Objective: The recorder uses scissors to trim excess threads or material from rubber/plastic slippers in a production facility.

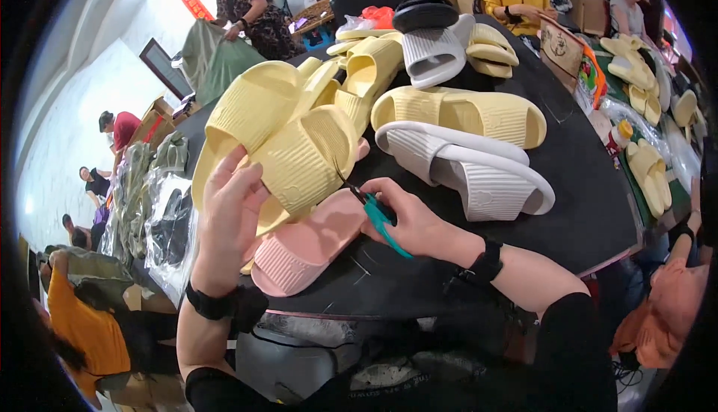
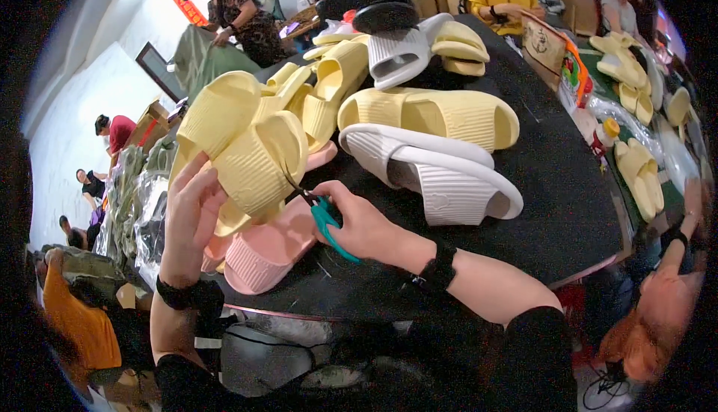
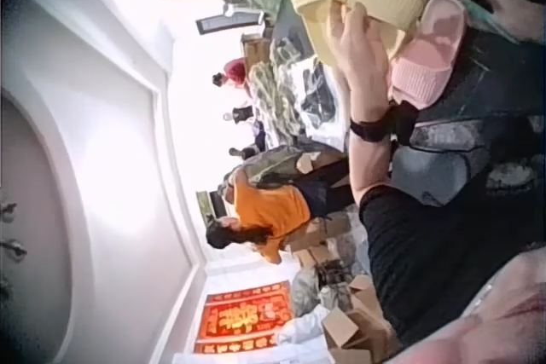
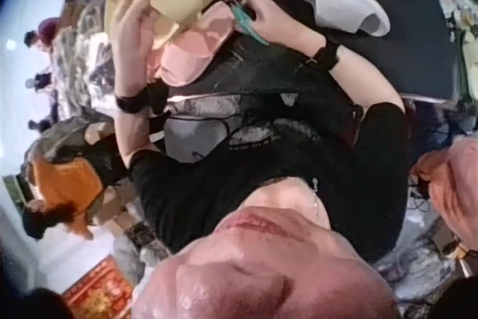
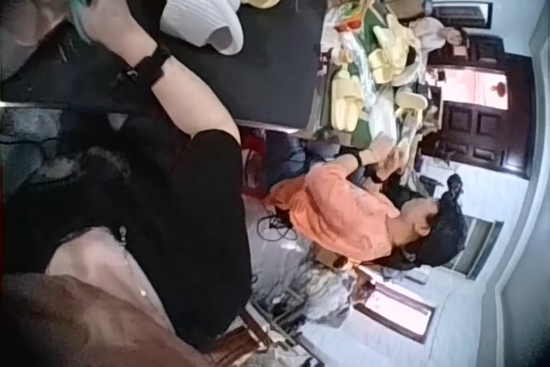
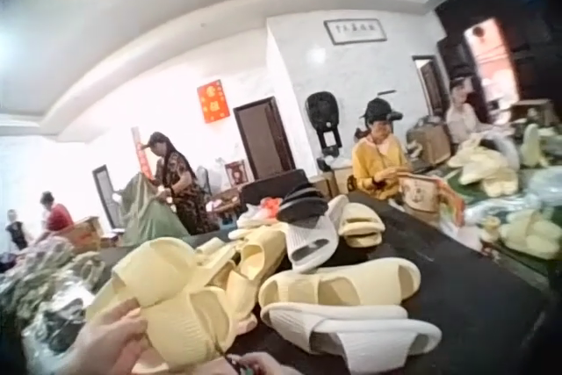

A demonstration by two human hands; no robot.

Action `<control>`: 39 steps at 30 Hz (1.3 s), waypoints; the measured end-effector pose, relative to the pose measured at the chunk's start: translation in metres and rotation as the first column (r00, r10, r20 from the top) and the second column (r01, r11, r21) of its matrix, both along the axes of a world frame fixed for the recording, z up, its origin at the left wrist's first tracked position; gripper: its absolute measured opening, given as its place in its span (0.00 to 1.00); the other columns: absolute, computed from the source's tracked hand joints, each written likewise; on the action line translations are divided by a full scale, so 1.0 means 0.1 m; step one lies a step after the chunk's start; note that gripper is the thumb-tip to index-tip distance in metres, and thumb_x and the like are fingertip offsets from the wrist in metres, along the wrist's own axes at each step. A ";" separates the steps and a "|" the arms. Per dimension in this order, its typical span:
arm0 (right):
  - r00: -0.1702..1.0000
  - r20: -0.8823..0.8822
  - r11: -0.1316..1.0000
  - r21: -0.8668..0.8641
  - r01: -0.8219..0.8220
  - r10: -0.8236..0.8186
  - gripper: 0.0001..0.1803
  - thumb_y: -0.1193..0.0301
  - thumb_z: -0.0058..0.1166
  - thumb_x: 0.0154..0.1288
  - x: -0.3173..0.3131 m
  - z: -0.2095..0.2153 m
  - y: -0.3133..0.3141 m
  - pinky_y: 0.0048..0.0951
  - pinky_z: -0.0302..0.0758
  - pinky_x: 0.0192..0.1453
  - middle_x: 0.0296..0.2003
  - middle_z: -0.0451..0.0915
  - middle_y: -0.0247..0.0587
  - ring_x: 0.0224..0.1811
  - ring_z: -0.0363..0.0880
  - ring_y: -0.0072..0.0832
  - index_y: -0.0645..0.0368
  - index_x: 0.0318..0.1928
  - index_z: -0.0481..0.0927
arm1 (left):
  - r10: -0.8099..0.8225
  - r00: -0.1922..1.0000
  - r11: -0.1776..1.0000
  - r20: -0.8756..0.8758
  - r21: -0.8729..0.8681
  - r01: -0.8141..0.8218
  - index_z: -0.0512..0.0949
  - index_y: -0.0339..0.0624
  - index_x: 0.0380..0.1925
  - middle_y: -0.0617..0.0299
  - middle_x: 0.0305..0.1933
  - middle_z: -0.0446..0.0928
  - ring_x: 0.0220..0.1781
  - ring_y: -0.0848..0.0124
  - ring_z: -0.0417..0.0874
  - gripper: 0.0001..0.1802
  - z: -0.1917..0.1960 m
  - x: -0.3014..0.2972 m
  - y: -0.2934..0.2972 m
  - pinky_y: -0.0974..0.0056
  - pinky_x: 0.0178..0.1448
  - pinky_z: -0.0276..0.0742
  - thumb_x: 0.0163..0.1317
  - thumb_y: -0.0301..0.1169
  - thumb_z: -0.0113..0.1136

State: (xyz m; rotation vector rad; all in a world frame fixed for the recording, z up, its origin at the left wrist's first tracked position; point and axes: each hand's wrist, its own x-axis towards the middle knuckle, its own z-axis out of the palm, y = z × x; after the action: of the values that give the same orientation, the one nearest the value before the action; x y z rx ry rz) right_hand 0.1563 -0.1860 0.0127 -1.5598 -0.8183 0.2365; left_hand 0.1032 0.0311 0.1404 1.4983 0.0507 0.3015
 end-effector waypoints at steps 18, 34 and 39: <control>0.984 -0.033 0.981 0.084 0.176 -0.174 0.21 0.74 0.59 0.60 0.13 0.03 -0.07 0.22 0.74 0.40 0.33 0.77 0.36 0.35 0.74 0.16 0.66 0.52 0.68 | -0.117 0.992 0.973 -0.036 0.195 0.122 0.56 0.25 0.63 0.50 0.56 0.71 0.55 0.69 0.74 0.29 -0.19 -0.08 -0.30 0.68 0.57 0.70 0.59 0.17 0.45; 0.948 0.060 0.940 0.162 0.300 -0.313 0.21 0.71 0.60 0.57 0.27 0.04 -0.17 0.33 0.74 0.39 0.33 0.79 0.52 0.33 0.80 0.36 0.66 0.48 0.70 | -0.138 0.955 0.894 -0.262 0.383 0.234 0.60 0.22 0.60 0.52 0.55 0.73 0.53 0.75 0.74 0.26 -0.21 -0.14 -0.32 0.73 0.54 0.69 0.61 0.18 0.49; 0.925 -0.111 0.902 0.208 0.380 -0.364 0.21 0.70 0.60 0.60 0.29 0.13 -0.19 0.22 0.72 0.34 0.28 0.75 0.36 0.30 0.73 0.17 0.66 0.50 0.69 | -0.126 0.979 0.894 -0.163 0.409 0.183 0.61 0.21 0.59 0.50 0.54 0.74 0.53 0.72 0.76 0.25 -0.21 -0.11 -0.23 0.70 0.57 0.70 0.61 0.19 0.49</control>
State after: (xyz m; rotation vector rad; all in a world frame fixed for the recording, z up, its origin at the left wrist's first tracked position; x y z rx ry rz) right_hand 0.1855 -0.2048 0.0254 -1.4498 -0.4591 -0.0800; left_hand 0.0923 0.0085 0.1193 1.9428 -0.0322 0.0827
